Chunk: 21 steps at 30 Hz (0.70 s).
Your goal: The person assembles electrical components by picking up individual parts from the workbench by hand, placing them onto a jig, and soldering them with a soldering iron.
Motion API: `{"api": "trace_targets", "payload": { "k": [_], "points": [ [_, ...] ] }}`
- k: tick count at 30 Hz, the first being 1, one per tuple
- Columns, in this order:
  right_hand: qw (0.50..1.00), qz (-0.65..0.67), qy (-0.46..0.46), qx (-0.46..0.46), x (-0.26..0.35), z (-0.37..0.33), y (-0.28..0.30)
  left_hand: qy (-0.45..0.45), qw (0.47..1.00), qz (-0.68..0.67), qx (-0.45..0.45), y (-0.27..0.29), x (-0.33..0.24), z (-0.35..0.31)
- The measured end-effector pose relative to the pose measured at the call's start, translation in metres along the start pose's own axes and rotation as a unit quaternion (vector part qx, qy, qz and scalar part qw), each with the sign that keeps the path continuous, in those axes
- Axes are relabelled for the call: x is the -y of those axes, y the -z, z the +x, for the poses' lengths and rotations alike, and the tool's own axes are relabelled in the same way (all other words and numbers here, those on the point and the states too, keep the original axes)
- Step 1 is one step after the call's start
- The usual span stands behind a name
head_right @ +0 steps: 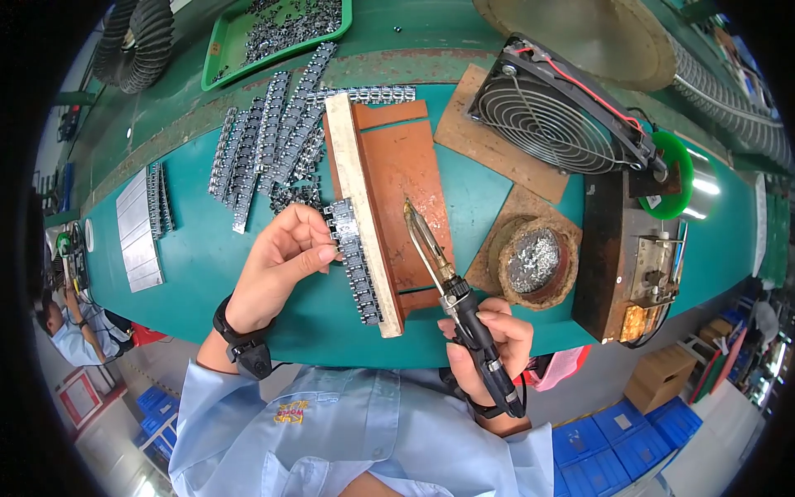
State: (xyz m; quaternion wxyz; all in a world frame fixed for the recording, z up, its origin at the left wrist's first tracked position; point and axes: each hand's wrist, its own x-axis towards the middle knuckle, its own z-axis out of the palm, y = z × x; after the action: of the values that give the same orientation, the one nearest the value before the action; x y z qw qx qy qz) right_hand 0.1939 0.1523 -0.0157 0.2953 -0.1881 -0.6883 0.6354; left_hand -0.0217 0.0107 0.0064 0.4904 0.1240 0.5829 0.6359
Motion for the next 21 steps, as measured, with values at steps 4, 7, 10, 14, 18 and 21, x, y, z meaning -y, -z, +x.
{"api": "trace_targets", "payload": {
  "k": [4,7,10,14,18,21],
  "points": [
    [1.0,0.005,-0.006,-0.005,0.0,0.0,0.0,0.002,1.0,-0.015,-0.001,0.001,0.002,0.001],
    [1.0,-0.019,0.007,0.008,0.0,0.0,0.002,0.003,1.0,-0.013,-0.004,0.001,0.002,0.001],
    [1.0,0.006,-0.011,-0.007,0.002,0.0,-0.001,-0.002,1.0,-0.021,-0.004,0.0,0.003,0.002],
    [0.998,-0.011,-0.039,-0.045,0.004,0.0,-0.007,0.039,0.999,-0.013,0.021,0.002,0.0,0.001],
    [0.993,-0.006,-0.104,-0.048,0.015,-0.001,-0.008,0.066,0.996,0.037,0.049,0.002,-0.005,0.0],
    [0.993,-0.001,-0.112,-0.022,0.019,-0.002,-0.005,0.059,0.995,0.056,0.059,0.002,-0.004,-0.001]
  ]
}}
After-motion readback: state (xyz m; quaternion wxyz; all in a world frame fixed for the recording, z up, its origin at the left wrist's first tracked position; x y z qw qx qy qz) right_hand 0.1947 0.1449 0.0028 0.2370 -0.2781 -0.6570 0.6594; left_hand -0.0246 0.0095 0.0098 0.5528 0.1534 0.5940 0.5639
